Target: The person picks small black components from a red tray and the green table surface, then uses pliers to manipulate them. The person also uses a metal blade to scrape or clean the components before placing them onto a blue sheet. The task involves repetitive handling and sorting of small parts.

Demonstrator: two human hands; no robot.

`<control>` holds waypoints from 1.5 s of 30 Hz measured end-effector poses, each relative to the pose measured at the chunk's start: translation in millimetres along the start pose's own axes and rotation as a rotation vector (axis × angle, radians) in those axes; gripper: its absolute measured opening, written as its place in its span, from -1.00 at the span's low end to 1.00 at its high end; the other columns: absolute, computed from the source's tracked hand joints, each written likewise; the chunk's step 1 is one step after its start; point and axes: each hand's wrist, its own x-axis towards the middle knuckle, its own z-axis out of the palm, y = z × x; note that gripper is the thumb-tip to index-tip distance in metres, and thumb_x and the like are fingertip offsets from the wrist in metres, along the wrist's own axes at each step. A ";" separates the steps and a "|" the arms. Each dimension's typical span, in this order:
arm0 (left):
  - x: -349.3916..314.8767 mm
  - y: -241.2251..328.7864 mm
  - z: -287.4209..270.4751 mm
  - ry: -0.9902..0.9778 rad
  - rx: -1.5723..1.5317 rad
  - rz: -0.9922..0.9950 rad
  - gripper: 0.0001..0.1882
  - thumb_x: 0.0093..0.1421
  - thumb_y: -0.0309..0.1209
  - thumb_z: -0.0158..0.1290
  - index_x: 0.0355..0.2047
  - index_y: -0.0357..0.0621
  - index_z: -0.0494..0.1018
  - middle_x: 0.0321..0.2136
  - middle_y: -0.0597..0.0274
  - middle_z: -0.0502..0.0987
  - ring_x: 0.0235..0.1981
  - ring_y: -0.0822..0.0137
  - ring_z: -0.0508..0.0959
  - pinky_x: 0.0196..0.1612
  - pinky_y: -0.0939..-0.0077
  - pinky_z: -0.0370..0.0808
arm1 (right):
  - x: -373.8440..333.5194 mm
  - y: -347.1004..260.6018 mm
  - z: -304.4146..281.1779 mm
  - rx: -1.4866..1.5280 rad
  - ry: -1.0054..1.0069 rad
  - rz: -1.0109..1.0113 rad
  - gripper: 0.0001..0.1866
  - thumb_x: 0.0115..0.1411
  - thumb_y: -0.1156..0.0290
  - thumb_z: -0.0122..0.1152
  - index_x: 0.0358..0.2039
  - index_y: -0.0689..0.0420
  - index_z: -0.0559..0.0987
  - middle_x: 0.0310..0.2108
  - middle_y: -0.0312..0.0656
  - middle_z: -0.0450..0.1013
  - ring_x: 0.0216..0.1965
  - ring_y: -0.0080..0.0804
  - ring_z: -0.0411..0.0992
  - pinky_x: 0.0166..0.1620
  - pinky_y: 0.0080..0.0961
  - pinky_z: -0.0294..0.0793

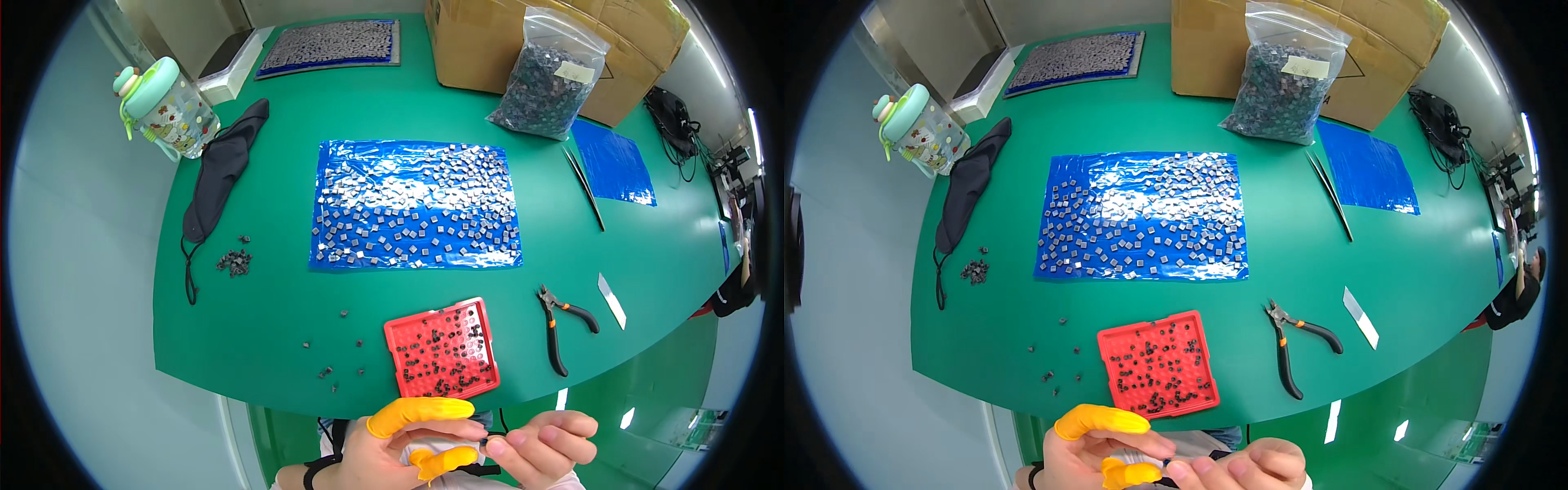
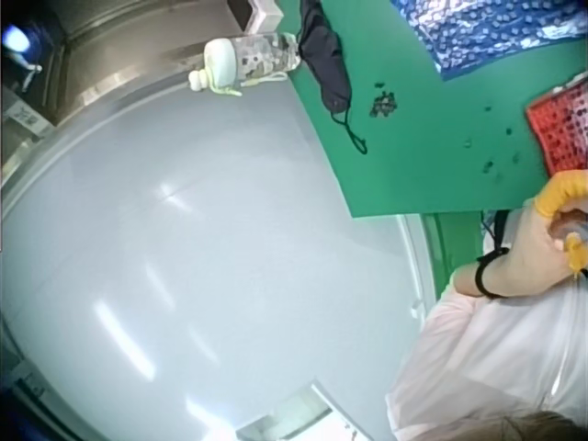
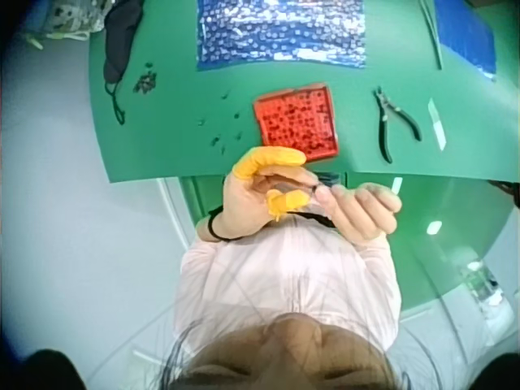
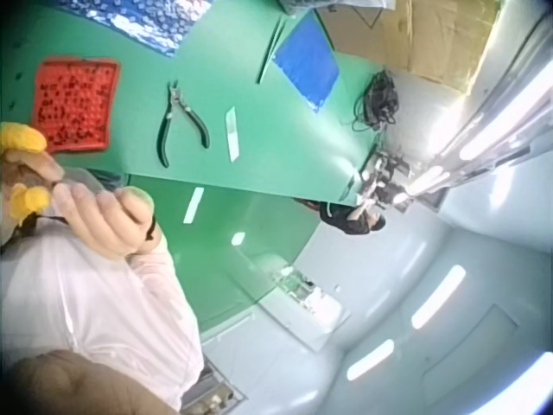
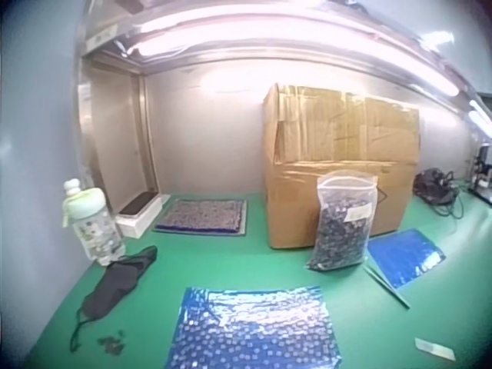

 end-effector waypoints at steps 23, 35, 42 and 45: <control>30.3 87.1 -11.3 0.243 0.858 0.242 -0.58 -0.07 -0.66 0.28 -0.15 -0.29 0.46 -0.42 0.12 0.63 -0.34 0.38 0.62 -0.30 0.58 0.51 | -15.3 47.3 5.9 -0.001 -0.258 0.741 -0.56 -0.21 0.56 0.31 -0.20 0.06 0.56 -0.15 -0.19 0.39 -0.05 -0.11 0.31 0.02 -0.22 0.23; 140.6 80.4 -8.1 -0.078 1.857 0.533 -0.70 -0.03 -0.54 0.19 -0.22 -0.10 0.53 -0.60 0.18 0.52 -0.47 0.22 0.53 -0.43 0.39 0.49 | -42.1 67.8 -4.9 -0.056 -0.219 0.882 -0.69 -0.07 0.58 0.19 -0.24 0.11 0.57 -0.12 -0.20 0.37 0.03 -0.12 0.26 0.06 -0.24 0.17; 162.6 66.1 -16.6 -0.175 2.036 0.621 -0.78 -0.04 -0.54 0.20 -0.32 -0.16 0.53 -0.55 0.21 0.56 -0.45 0.24 0.53 -0.38 0.40 0.49 | -45.6 70.1 -7.0 -0.043 -0.182 0.884 -0.71 -0.07 0.58 0.16 -0.26 0.11 0.57 -0.16 -0.23 0.40 0.00 -0.15 0.29 0.04 -0.26 0.17; 161.9 64.7 -15.0 -0.188 2.055 0.607 -0.79 -0.04 -0.54 0.19 -0.33 -0.17 0.52 -0.55 0.19 0.55 -0.45 0.24 0.53 -0.38 0.40 0.48 | -47.5 70.4 -7.7 -0.071 -0.173 0.884 -0.71 -0.07 0.57 0.15 -0.26 0.11 0.57 -0.17 -0.24 0.41 -0.02 -0.16 0.31 0.04 -0.27 0.16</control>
